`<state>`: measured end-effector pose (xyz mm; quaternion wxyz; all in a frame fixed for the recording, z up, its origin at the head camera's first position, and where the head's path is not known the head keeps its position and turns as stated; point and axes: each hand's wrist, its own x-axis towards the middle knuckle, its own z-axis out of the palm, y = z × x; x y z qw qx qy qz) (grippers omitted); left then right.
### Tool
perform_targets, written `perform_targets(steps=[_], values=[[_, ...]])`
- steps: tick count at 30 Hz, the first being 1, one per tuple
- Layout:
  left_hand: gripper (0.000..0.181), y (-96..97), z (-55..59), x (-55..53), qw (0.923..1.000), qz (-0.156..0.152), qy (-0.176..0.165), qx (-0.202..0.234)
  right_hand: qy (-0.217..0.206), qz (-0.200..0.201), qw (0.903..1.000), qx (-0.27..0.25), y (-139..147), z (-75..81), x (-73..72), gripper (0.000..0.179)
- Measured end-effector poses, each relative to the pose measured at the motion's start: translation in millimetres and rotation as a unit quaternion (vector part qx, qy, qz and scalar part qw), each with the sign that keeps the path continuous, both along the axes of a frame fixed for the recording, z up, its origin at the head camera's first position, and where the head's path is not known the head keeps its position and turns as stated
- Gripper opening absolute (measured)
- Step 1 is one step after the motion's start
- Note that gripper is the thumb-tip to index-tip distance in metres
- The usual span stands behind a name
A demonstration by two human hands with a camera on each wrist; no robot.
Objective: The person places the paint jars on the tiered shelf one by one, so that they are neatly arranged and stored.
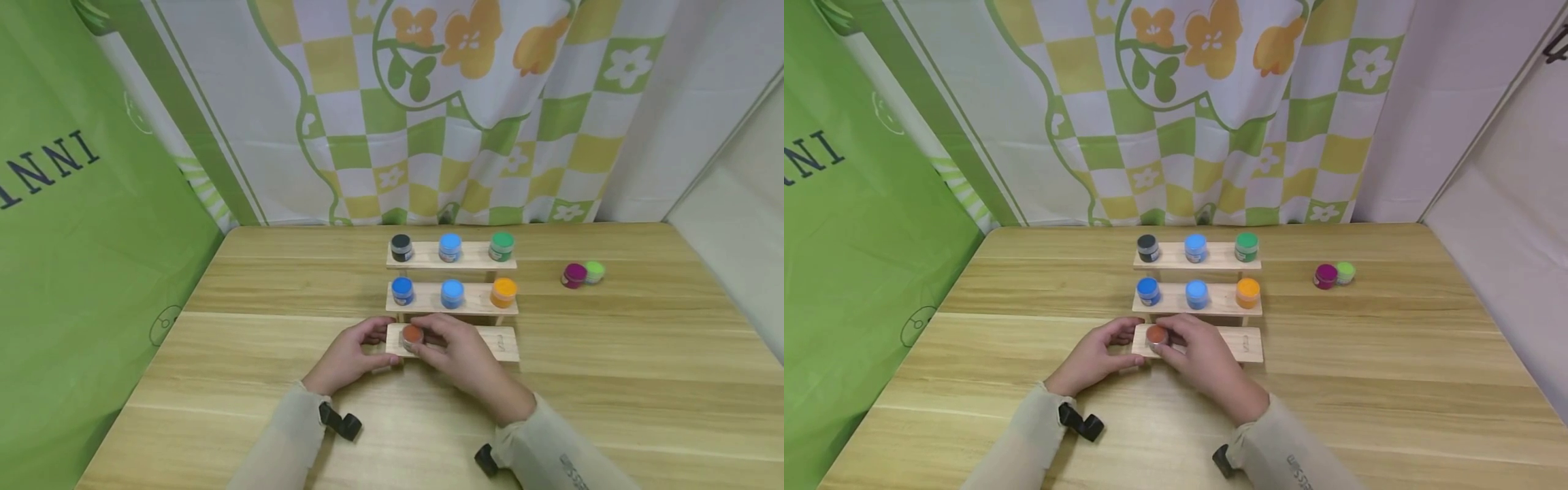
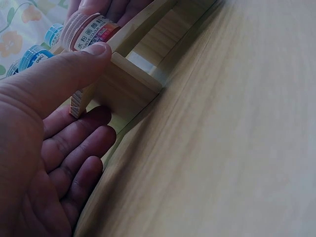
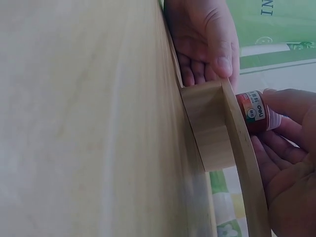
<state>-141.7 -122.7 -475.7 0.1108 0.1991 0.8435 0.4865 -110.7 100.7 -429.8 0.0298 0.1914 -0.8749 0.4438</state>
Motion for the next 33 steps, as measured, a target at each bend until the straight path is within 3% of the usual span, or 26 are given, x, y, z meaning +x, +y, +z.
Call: perform_targets(steps=[12, 25, 33], values=[[0.062, 1.6, 3.7, 2.4, 0.9998, 0.009, -0.018, 0.004, -0.014, -0.014, 0.9997, 0.014, -5, 0.7, 0.2, 0.039], [0.062, 0.7, -0.9, 0.2, 1.0000, 0.005, 0.003, -0.005, -0.046, -0.016, 0.9988, -0.002, -11, -0.1, -2.7, 0.038], [0.060, 3.4, 7.0, 3.2, 0.9999, 0.009, -0.011, -0.001, -0.041, -0.024, 0.9988, 0.008, -14, 1.9, -2.0, 0.040]])
